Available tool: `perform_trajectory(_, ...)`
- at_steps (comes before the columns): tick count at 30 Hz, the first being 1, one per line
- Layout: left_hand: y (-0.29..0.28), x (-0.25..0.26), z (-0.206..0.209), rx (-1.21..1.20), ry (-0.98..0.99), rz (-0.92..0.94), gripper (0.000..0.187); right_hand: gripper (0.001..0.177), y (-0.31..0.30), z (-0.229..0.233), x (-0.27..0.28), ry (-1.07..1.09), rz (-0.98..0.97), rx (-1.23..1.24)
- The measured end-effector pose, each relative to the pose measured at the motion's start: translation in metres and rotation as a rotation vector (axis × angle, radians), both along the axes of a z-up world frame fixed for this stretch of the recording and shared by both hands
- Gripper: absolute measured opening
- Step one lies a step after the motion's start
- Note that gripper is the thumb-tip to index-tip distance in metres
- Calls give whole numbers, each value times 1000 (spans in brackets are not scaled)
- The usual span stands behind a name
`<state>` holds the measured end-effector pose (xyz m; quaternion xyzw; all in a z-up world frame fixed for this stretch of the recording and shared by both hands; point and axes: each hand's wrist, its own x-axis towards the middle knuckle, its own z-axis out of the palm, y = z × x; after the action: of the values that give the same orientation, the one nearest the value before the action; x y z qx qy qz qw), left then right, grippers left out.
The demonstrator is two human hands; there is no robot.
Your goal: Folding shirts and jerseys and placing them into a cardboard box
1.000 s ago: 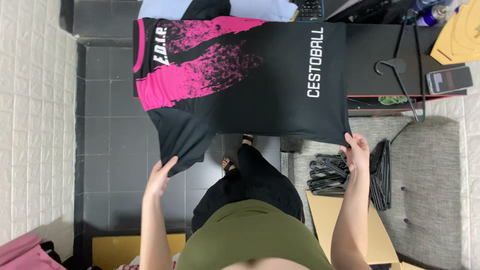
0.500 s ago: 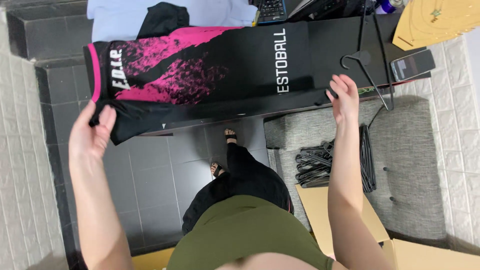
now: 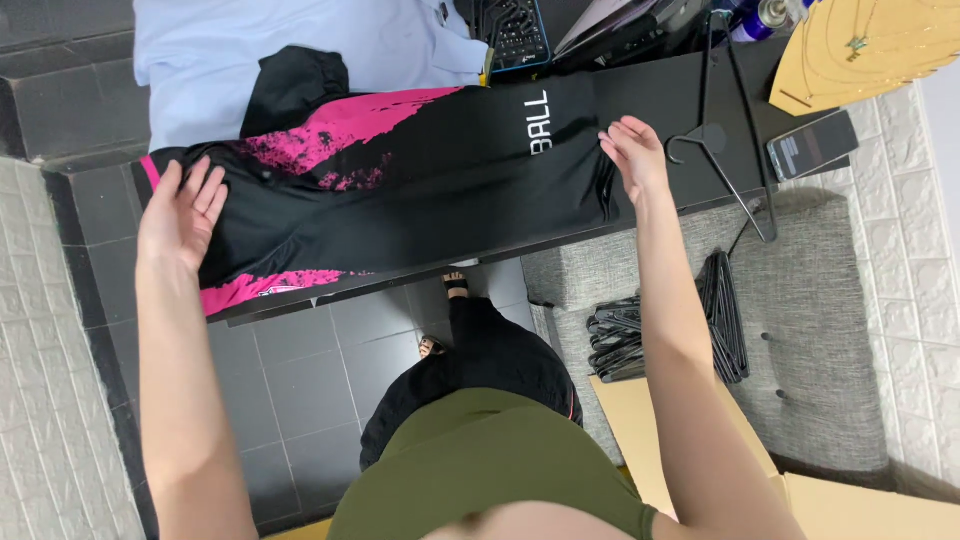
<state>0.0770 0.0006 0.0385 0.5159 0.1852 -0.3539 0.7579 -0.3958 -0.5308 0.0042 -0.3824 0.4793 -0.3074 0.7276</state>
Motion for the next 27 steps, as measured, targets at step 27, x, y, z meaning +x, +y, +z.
perform_trajectory(27, 171, -124, -60, 1005, -953, -143, 22, 6, 75, -29, -96, 54, -225, 63)
